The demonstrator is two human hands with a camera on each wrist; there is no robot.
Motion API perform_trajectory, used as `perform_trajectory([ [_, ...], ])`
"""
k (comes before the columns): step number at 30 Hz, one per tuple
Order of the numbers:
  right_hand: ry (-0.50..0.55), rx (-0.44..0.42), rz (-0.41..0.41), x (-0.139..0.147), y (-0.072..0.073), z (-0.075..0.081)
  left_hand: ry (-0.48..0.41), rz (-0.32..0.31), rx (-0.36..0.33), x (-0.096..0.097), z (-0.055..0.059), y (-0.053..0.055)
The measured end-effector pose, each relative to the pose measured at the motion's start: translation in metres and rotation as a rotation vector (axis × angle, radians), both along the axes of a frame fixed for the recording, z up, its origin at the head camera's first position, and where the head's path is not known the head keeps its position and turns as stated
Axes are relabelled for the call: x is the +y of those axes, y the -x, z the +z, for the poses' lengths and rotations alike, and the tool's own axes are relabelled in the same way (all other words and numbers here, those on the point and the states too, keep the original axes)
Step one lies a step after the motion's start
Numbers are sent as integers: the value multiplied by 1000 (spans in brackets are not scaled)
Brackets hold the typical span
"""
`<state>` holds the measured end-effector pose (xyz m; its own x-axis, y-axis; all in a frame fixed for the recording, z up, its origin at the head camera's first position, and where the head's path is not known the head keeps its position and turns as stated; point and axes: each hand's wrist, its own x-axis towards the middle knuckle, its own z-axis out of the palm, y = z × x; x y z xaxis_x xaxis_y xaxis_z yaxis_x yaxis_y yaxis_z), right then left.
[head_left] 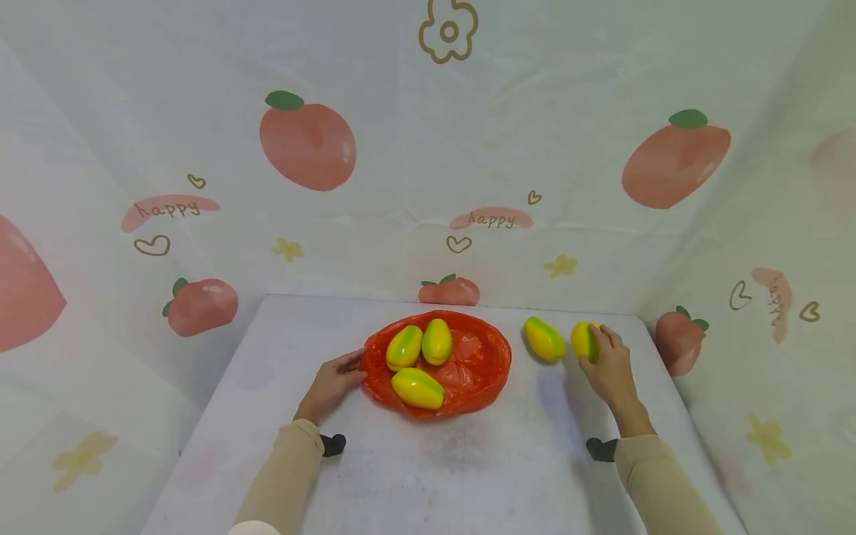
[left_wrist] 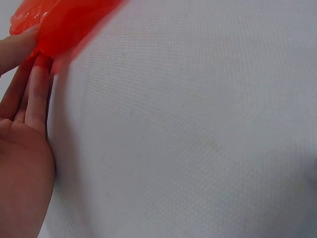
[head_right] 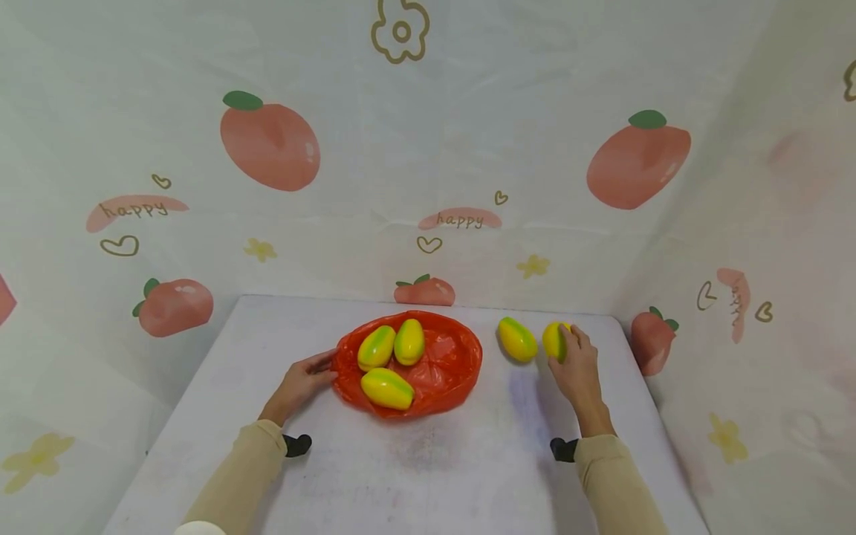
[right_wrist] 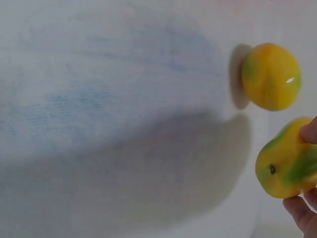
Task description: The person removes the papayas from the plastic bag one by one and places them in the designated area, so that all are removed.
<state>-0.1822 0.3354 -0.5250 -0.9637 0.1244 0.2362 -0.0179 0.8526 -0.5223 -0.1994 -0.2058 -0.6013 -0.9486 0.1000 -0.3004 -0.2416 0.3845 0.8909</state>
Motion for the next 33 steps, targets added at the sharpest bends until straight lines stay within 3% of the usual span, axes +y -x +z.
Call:
perform_trajectory([
  [14,-1,-143,-38,5,1,-25,-1,0,-21,1,2,-3],
  [33,24,-223,-31,6,3,-26,40,8,-20,4,12,-4],
])
